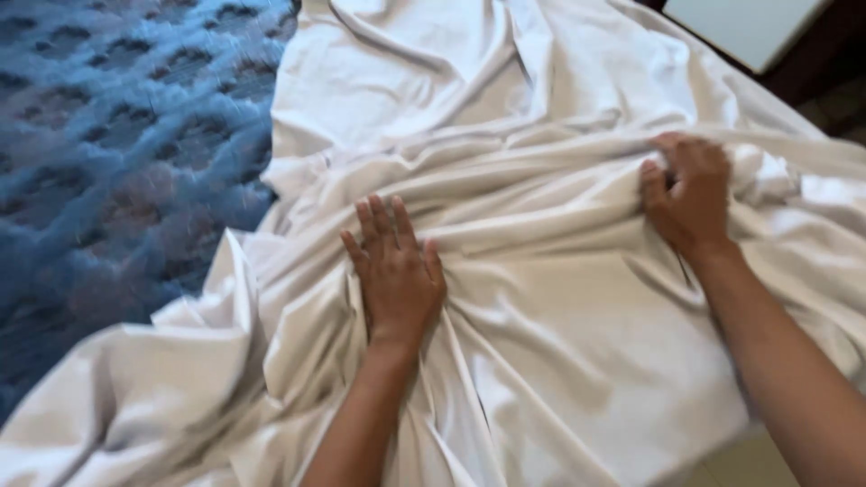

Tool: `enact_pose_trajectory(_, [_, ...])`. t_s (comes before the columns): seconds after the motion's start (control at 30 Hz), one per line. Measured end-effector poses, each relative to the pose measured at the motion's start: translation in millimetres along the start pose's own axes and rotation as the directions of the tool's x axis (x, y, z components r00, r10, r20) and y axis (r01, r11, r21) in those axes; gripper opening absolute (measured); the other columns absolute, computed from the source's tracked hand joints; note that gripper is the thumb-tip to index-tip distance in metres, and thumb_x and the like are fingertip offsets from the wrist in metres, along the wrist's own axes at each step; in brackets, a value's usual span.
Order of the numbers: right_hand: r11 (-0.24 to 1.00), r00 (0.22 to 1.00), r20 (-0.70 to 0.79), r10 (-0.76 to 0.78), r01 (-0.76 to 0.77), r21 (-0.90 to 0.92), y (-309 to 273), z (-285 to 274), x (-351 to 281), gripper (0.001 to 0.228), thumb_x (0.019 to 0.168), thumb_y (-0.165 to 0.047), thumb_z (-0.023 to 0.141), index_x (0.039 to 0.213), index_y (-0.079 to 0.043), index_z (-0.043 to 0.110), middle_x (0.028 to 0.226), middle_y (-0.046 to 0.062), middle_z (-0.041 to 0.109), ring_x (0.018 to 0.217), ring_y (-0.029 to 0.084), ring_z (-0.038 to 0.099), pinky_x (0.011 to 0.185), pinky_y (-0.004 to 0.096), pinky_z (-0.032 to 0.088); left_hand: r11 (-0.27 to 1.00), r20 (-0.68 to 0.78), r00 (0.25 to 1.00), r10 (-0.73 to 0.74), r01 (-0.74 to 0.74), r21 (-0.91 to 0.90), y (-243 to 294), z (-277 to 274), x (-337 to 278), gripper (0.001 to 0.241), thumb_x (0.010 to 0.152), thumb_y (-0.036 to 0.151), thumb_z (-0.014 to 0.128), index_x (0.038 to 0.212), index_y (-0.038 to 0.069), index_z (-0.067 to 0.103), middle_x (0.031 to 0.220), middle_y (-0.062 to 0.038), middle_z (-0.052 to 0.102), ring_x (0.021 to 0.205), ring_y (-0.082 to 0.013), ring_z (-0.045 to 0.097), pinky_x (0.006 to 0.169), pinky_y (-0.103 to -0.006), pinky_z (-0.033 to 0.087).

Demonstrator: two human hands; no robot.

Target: The person spreads a white fitted sheet over a blue patterned mattress, smoothing it out and tucking the edges under the mattress by hand.

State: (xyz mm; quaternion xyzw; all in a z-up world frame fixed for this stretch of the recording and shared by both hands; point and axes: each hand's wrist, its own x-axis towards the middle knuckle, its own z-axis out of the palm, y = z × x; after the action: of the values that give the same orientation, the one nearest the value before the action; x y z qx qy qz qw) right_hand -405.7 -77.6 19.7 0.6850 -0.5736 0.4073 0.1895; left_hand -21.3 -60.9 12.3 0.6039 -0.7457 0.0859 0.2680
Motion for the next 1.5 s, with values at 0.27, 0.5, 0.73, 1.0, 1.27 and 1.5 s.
enact_pose_trajectory(0.27, [1.000,0.907,0.421,-0.006,0.007,0.000,-40,81,54,0.058,0.095,-0.044,0.062,0.142,-0.010,0.060,0.148,0.016,0.058,0.140,0.037,0.048,0.116,0.064,0.027,0.987,0.096,0.993,0.062,-0.047,-0.151,9,46,73,0.079,0.098,0.044,0.048,0.160,0.000,0.027,0.168,-0.027,0.017,0.157,-0.0389,0.004,0.124,-0.0549,-0.002])
enact_pose_trajectory(0.5, [0.997,0.889,0.458,-0.019,0.051,-0.058,-51,91,50,0.065,0.089,-0.046,0.062,0.145,-0.014,0.055,0.155,0.012,0.049,0.145,0.037,0.041,0.118,0.063,0.025,0.988,0.213,0.977,-0.016,0.049,-0.148,20,31,82,0.085,0.088,0.042,0.059,0.156,0.000,0.030,0.160,-0.030,0.027,0.153,-0.0423,0.015,0.123,-0.0555,0.005])
enact_pose_trajectory(0.73, [0.997,0.880,0.469,-0.072,0.050,0.059,-53,79,55,0.067,0.088,-0.044,0.062,0.147,-0.015,0.051,0.154,0.012,0.047,0.145,0.037,0.039,0.116,0.064,0.025,0.956,0.064,0.998,0.009,0.011,-0.293,9,50,70,0.080,0.088,0.027,0.059,0.157,0.000,0.029,0.163,-0.028,0.029,0.155,-0.0411,0.020,0.125,-0.0542,0.013])
enact_pose_trajectory(1.0, [0.974,0.733,0.644,-0.220,0.205,0.099,-63,66,48,0.058,0.096,-0.043,0.057,0.150,-0.025,0.047,0.156,0.010,0.044,0.146,0.034,0.037,0.113,0.068,0.022,0.933,0.024,0.999,0.022,-0.012,-0.359,4,52,70,0.080,0.087,0.018,0.057,0.160,0.001,0.028,0.167,-0.027,0.027,0.157,-0.0432,0.020,0.128,-0.0533,0.016])
enact_pose_trajectory(1.27, [0.971,0.125,0.987,-0.099,0.230,0.068,-102,-17,121,0.074,0.096,-0.034,0.063,0.159,-0.020,0.028,0.163,0.016,0.031,0.151,0.034,0.029,0.121,0.056,0.025,0.977,0.704,0.707,-0.066,0.190,-0.099,23,-33,90,0.051,0.087,0.020,0.058,0.136,0.007,0.058,0.156,-0.017,0.047,0.144,-0.0370,0.042,0.125,-0.0487,0.026])
enact_pose_trajectory(1.5, [0.961,0.254,0.935,-0.246,0.188,0.202,-121,-89,256,0.080,0.092,-0.031,0.067,0.158,-0.010,0.025,0.154,0.017,0.043,0.145,0.034,0.037,0.118,0.052,0.030,0.962,0.493,0.870,-0.021,0.153,-0.227,33,-171,140,0.051,0.082,0.010,0.058,0.132,0.003,0.060,0.138,-0.018,0.062,0.134,-0.0331,0.051,0.119,-0.0514,0.029])
